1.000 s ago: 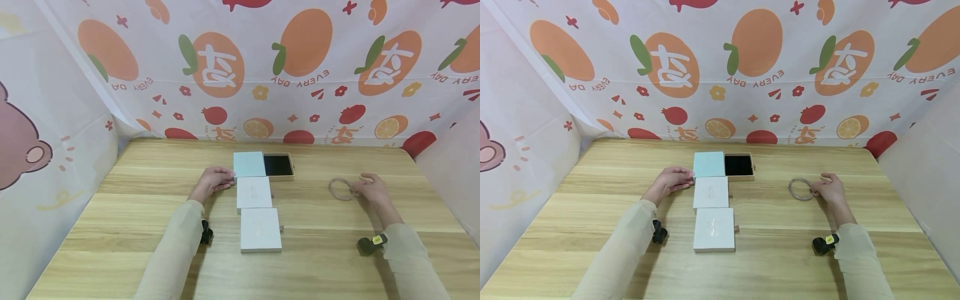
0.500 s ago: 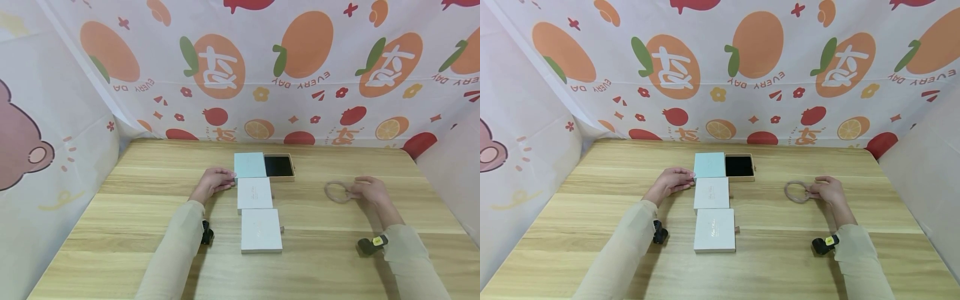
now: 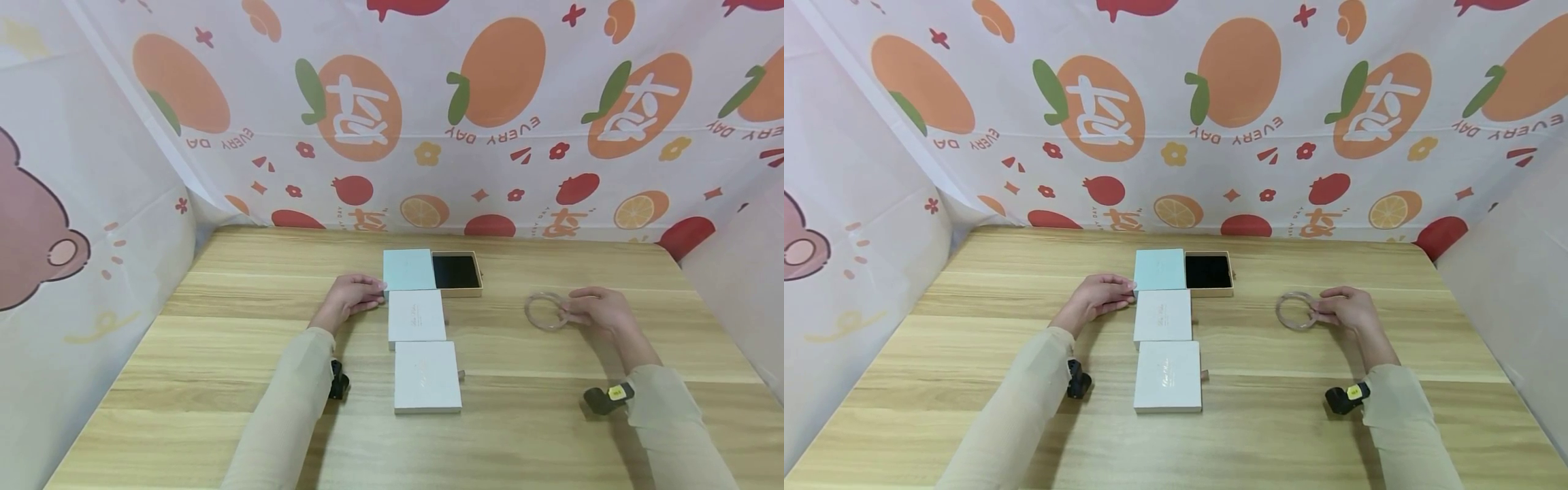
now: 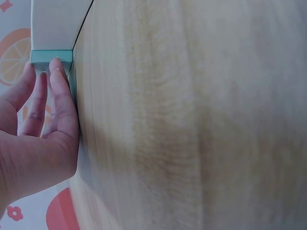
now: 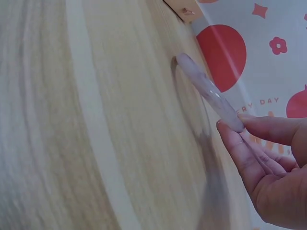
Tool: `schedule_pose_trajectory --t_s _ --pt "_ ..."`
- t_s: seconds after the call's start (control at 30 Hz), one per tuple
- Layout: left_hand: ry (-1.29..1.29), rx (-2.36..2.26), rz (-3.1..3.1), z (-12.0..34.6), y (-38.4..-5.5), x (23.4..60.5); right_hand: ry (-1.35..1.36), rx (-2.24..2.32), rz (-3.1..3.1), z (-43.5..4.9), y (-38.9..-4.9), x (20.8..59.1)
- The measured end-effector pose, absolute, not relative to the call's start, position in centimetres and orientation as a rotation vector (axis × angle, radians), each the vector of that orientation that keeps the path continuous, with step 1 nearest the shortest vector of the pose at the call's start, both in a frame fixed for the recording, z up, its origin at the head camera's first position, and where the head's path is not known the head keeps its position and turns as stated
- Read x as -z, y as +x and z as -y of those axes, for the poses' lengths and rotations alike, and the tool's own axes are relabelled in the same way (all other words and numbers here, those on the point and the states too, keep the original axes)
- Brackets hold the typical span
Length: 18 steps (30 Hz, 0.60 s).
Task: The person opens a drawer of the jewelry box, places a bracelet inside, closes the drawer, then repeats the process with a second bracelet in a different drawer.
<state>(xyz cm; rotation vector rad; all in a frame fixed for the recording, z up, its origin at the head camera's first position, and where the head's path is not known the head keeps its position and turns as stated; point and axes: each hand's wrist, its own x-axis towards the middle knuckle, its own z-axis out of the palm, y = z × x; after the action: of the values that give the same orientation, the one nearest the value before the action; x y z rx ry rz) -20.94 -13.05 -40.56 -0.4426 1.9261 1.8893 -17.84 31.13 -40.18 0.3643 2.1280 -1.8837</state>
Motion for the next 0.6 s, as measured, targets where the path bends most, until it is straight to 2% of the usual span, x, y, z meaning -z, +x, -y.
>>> schedule_pose_trajectory --t_s 0.6 --pt "-0.452 -1.880 -1.935 13.0 -20.9 40.4 0.260 1.869 -2.103 -29.5 -18.5 38.6"
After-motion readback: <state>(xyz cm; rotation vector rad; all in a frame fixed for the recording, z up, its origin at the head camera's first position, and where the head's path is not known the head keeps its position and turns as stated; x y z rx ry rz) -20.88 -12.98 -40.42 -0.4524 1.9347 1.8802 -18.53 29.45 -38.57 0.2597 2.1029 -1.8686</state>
